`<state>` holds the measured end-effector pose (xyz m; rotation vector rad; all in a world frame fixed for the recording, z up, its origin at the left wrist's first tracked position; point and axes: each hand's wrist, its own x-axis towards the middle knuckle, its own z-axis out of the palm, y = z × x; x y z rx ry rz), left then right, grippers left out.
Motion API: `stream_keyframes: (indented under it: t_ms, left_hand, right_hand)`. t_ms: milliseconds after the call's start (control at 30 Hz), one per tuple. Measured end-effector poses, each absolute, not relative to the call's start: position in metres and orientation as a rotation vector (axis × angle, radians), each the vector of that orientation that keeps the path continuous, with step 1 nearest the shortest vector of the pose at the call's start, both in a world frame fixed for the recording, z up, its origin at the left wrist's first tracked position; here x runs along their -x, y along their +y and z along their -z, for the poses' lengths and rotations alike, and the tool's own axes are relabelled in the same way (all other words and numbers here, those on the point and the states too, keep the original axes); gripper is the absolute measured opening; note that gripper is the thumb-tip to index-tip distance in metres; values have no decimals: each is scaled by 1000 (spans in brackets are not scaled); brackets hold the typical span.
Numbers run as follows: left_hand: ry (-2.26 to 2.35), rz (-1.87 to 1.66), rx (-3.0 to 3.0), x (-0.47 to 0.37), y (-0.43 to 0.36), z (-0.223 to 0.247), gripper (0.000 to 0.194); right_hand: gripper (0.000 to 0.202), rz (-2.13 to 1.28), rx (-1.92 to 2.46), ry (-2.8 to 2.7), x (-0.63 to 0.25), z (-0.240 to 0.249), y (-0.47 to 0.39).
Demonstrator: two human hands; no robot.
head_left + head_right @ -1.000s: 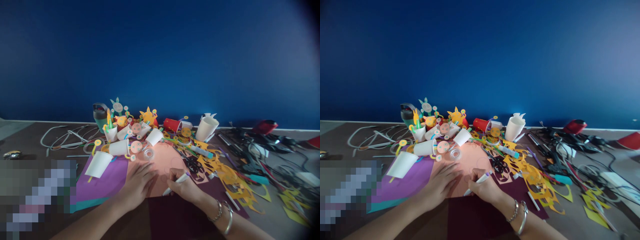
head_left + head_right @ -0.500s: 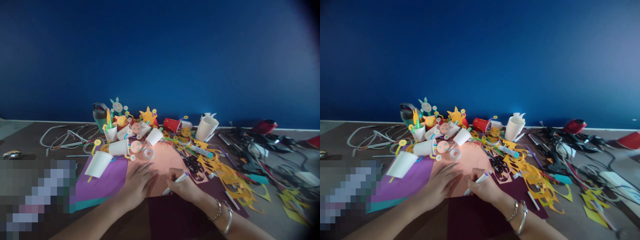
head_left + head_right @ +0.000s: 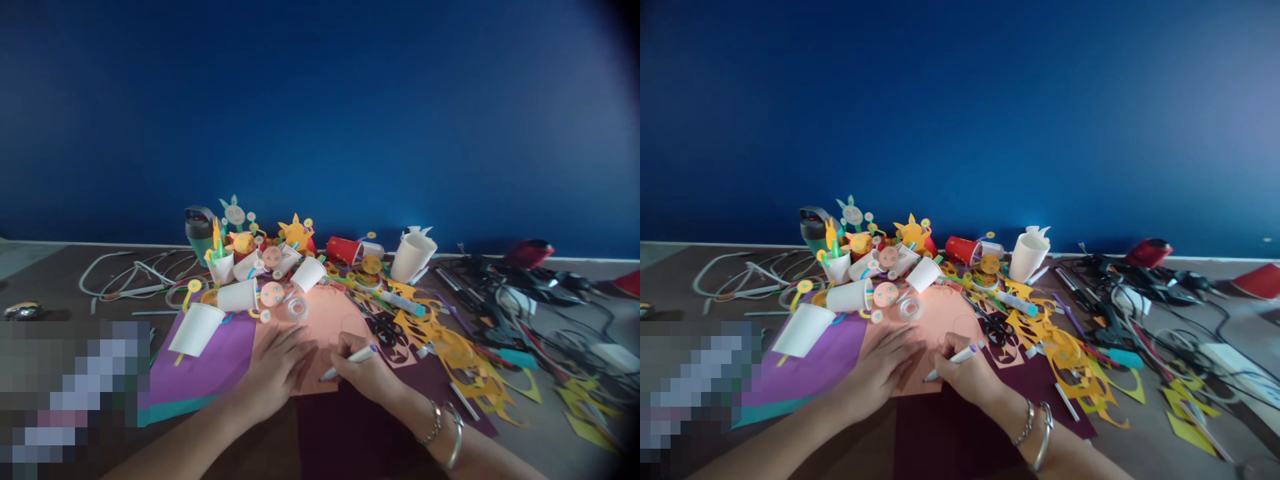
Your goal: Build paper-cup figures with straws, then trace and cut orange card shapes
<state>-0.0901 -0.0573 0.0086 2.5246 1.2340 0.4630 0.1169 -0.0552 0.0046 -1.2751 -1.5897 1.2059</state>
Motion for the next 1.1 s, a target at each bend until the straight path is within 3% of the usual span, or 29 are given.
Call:
stream_keyframes:
  t_ms: [433, 1100]
  left_hand:
    - [1220, -504, -2544, 93, -57, -1, 46]
    - [1251, -409, -2537, 92, -56, -3, 47]
  right_hand:
    - [38, -1171, 1237, -1458, -114, -4, -53]
    - [31, -1106, 1252, -1521, -116, 2, -53]
